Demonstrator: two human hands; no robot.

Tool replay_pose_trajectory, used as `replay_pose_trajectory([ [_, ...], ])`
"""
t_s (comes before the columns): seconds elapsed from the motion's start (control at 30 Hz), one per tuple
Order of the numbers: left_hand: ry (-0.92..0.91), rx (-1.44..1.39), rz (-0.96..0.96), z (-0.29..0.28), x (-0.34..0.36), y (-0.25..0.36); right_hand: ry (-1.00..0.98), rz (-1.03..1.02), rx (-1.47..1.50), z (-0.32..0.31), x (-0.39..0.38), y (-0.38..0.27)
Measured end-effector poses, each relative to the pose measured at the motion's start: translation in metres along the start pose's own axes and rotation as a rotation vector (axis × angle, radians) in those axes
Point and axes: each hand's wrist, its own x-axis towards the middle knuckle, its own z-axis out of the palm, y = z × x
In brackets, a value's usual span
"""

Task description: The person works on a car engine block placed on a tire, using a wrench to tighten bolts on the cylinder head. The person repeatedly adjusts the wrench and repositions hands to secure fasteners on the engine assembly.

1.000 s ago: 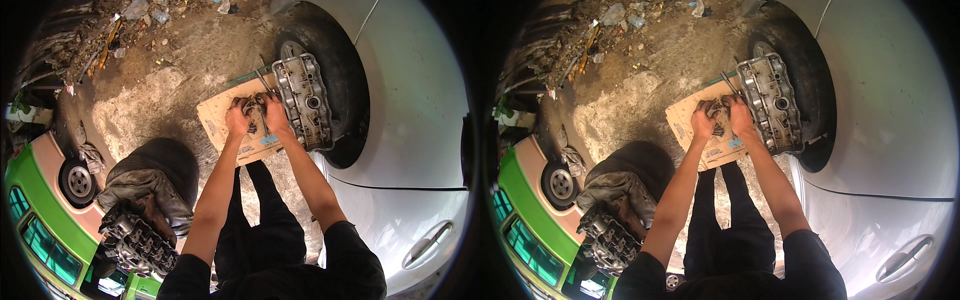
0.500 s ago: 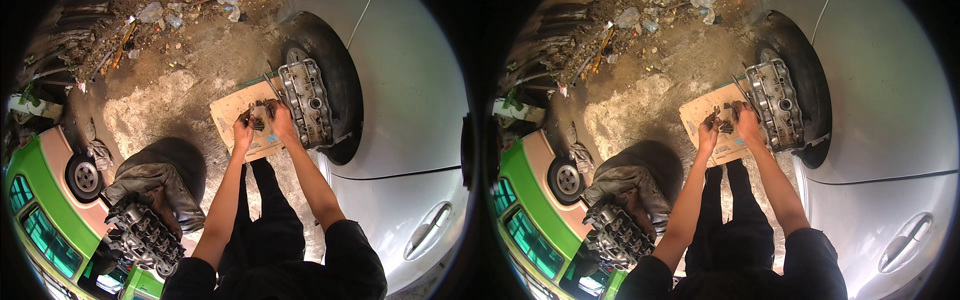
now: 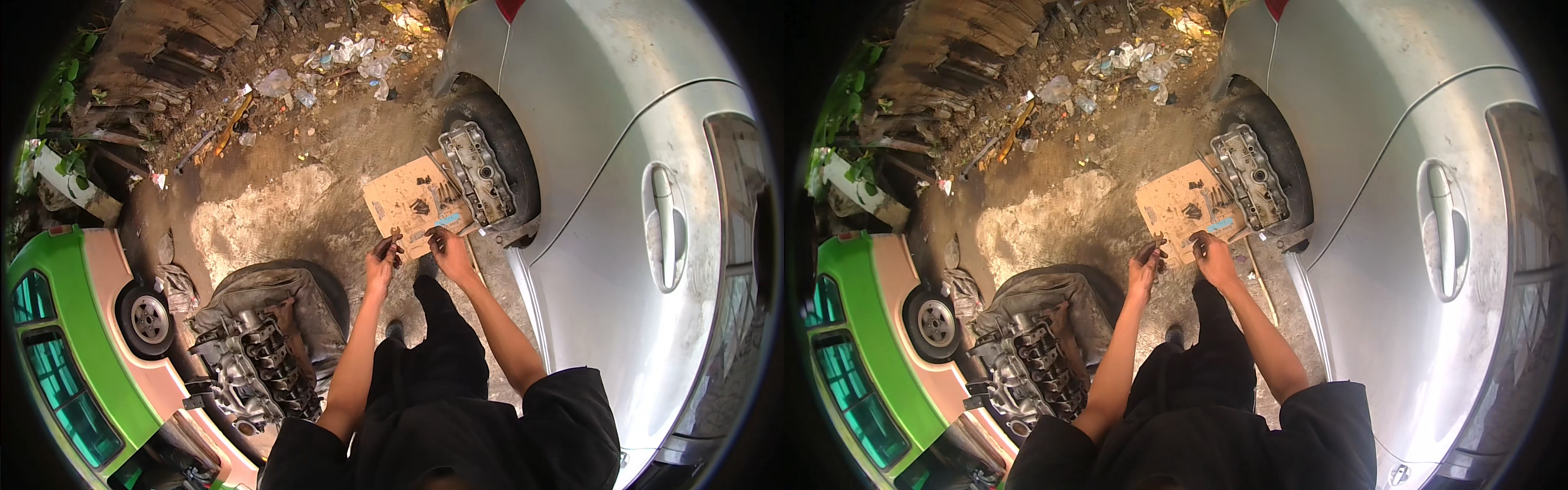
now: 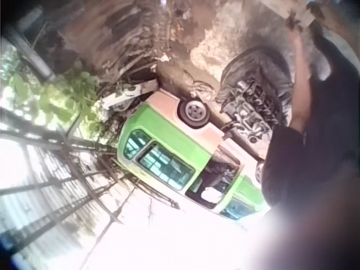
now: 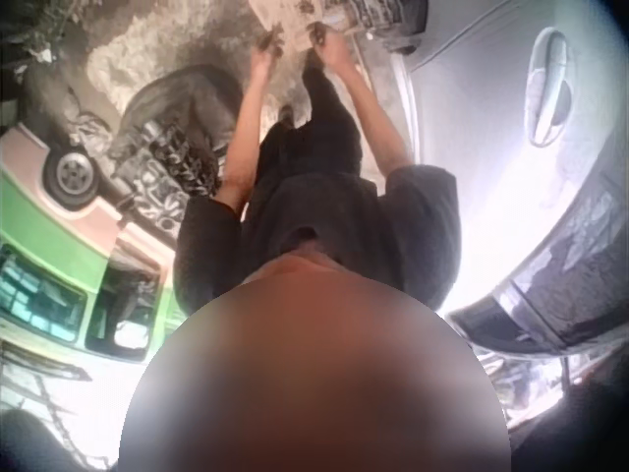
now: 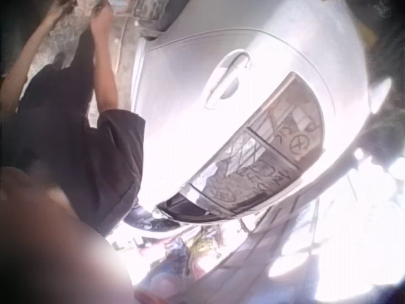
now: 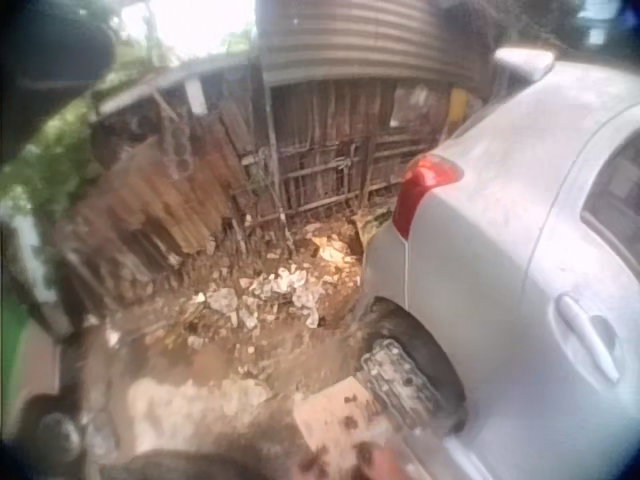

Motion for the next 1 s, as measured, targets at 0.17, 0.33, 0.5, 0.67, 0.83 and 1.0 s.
replay_pose_trajectory([
  [0.17,-0.026,-0.079,0.057,-0.049,-0.09,-0.036,0.099,-0.054,-0.032,0.03,-0.116,-0.019],
  [0.33,-0.085,0.057,0.031,-0.111,-0.194,-0.074,0.062,0.202,0.157,0.087,-0.243,-0.041],
  [0.5,-0.136,-0.003,0.089,-0.159,-0.288,-0.091,0.065,0.114,0.189,0.123,-0.328,-0.087],
  [0.67,-0.234,0.017,0.033,-0.202,-0.342,-0.101,0.084,0.063,0.207,0.143,-0.377,-0.119],
  [0.83,-0.268,0.102,0.206,-0.238,-0.383,-0.106,0.125,0.038,0.201,0.168,-0.436,-0.145],
  [1.0,-0.325,-0.125,0.082,-0.295,-0.429,-0.123,0.19,0.043,0.332,0.227,-0.492,-0.151],
])
